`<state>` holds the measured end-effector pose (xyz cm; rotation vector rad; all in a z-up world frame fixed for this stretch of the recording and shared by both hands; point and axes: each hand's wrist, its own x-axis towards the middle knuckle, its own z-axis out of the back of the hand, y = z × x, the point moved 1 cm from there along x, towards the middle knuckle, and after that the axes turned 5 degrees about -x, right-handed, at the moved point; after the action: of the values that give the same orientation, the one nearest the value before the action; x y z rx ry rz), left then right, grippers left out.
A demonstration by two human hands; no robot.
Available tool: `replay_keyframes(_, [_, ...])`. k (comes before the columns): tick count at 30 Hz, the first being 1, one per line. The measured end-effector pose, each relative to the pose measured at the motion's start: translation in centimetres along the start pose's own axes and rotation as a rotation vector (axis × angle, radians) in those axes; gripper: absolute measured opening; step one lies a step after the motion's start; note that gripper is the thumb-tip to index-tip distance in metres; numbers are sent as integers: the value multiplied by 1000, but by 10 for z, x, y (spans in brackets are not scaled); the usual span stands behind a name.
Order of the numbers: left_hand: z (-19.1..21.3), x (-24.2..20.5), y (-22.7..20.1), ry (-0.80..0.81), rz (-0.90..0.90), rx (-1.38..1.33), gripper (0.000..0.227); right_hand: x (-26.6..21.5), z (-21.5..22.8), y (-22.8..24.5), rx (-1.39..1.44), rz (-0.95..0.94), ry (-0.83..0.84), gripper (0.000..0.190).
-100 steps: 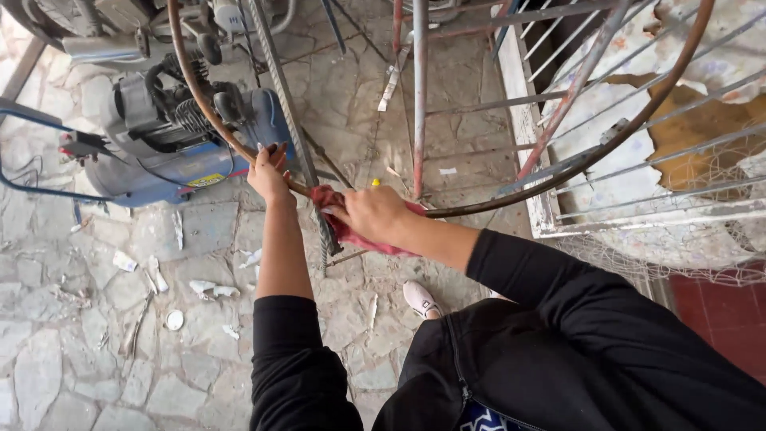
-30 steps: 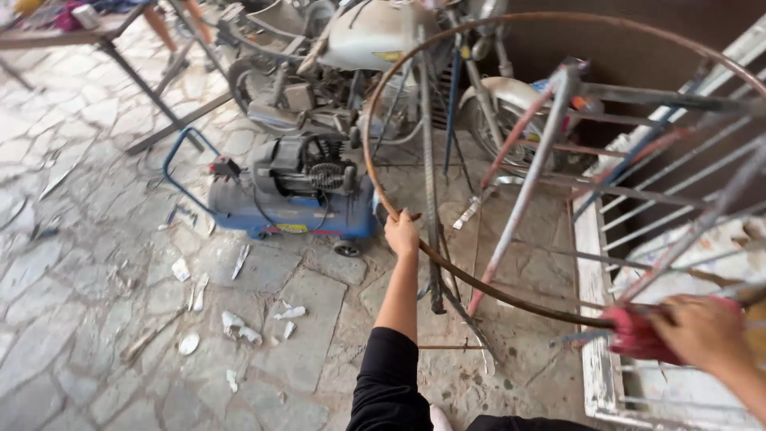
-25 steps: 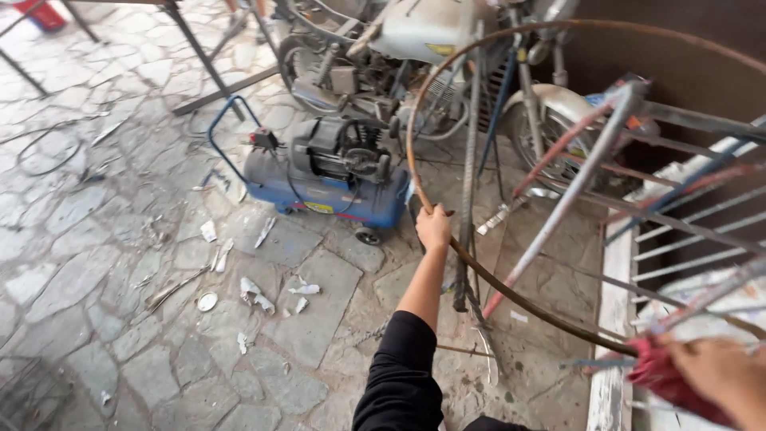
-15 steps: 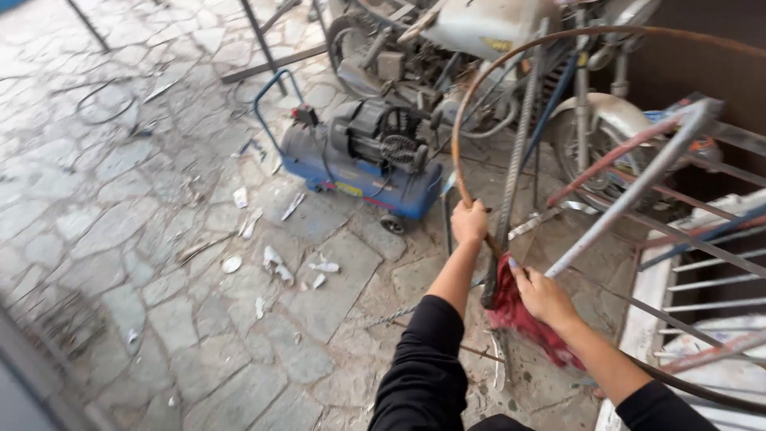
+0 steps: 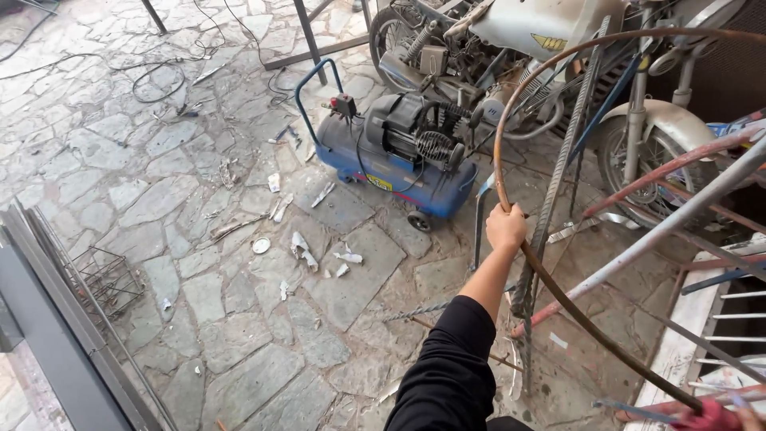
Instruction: Sanding a circular metal ring with sandpaper and wiping it clean with a cloth in a workshop environment.
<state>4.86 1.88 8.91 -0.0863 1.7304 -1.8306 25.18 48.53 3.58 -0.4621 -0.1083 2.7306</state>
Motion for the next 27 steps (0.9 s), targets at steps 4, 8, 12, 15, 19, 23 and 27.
replay_keyframes(4, [5,-7,-6,41,32,15,37,-125,114,184,-40,-2,128,101])
replay_keyframes(8, [6,5,-4,30,22,31,44,-119,146,292,-14,238,84,78])
replay_keyframes(12, [3,7,9,20,2,96,43,-105,117,303,94,500,-200,54])
replay_keyframes(15, [4,7,-5,52,-5,111,40,-123,115,251,-159,626,-513,61])
replay_keyframes(19, [20,-2,4,70,14,152,46,-120,26,95,-516,673,-1108,84])
replay_keyframes(23, [4,36,10,32,4,85,42,-74,28,54,-420,653,-1191,47])
replay_keyframes(27, [-8,64,46,-77,-110,125,43,-85,38,106,-351,869,-1067,40])
